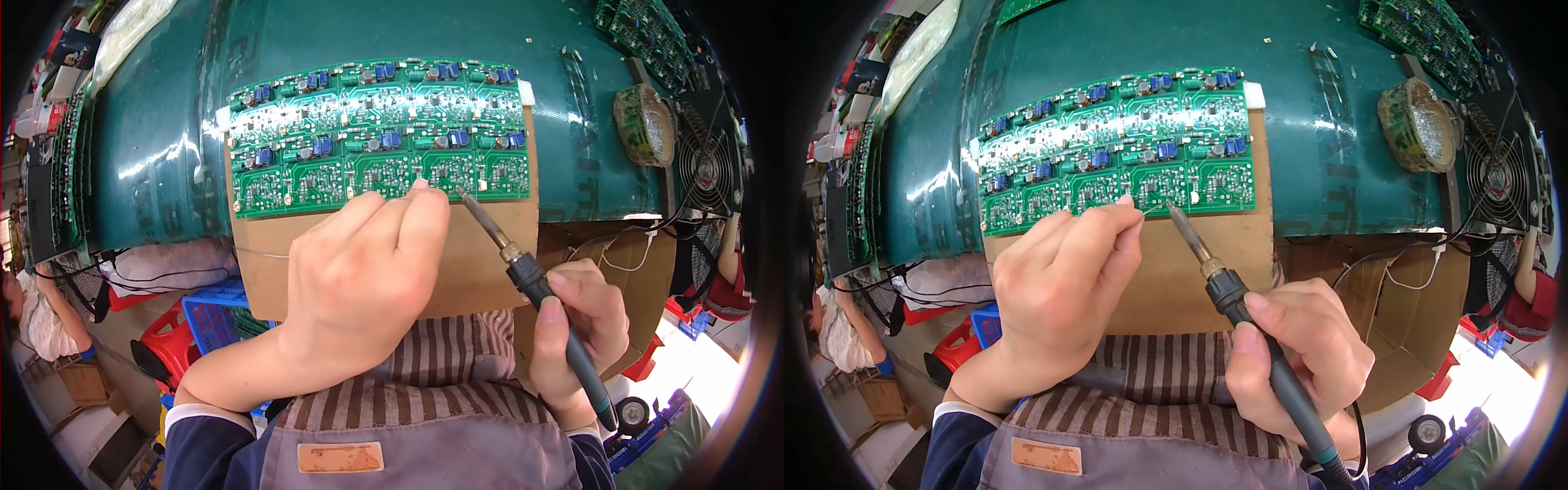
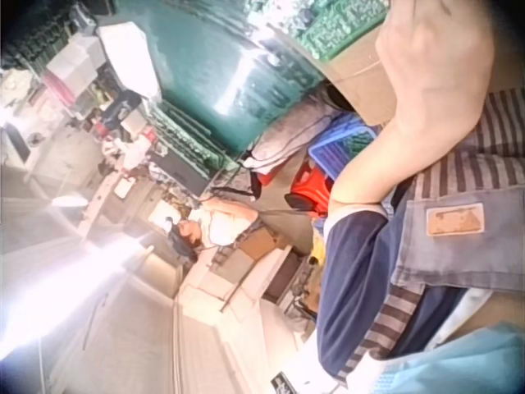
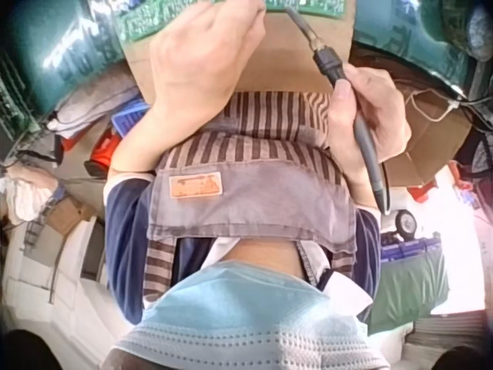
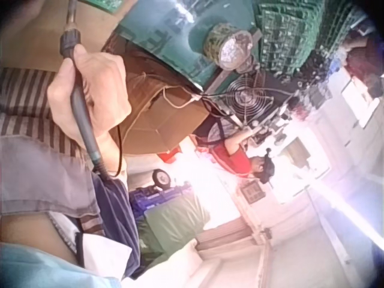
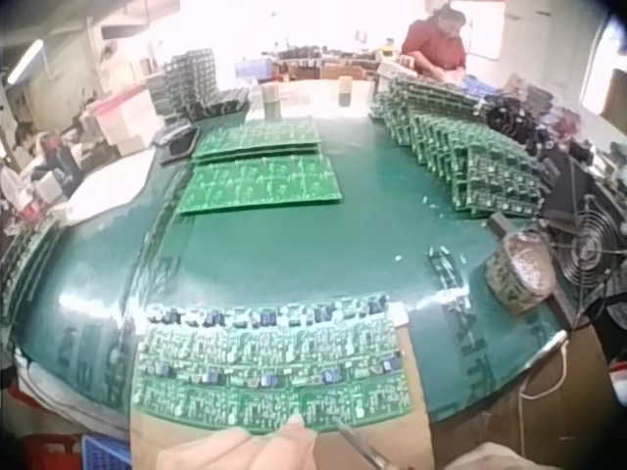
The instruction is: The person places circuit boards onto a cardboard base one at a time, solders components onto them using a soldering iron, and stacks the completed circuit boards on the table.
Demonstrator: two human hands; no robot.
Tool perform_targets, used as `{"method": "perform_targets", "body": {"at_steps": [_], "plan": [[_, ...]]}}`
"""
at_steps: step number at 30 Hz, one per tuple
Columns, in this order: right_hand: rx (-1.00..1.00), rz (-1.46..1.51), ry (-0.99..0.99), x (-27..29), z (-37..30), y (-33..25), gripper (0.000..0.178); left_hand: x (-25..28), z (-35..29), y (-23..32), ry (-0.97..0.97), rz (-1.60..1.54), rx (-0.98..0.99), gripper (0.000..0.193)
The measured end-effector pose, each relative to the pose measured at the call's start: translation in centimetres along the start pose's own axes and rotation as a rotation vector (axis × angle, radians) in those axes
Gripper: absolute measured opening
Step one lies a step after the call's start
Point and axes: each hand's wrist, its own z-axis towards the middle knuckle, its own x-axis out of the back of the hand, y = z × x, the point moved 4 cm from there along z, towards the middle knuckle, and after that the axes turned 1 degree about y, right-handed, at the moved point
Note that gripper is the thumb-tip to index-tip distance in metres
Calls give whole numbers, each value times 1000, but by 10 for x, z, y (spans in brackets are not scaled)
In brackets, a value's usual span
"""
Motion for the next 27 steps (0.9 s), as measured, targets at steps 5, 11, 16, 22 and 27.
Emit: {"method": "perform_targets", "body": {"at_steps": [5, 11, 16, 22, 27], "plan": [[2, -16, -18, 1, 2, -3, 26, -3, 0, 1, 83, 14, -58, 24], [2, -37, -19, 3, -2, -9, 25, 2, -2, -1, 32, -23, 1, 20], [0, -9, 4, -1, -1, -10, 23, 17, -7, -9, 42, 41, -36, 32], [57, -9, -65, -24, 9, -19, 22, 19, -19, -22, 28, 38, 68, 31], [14, -14, -72, -33, 10, -19, 20, 18, -20, -24, 43, 50, 128, 23]]}}
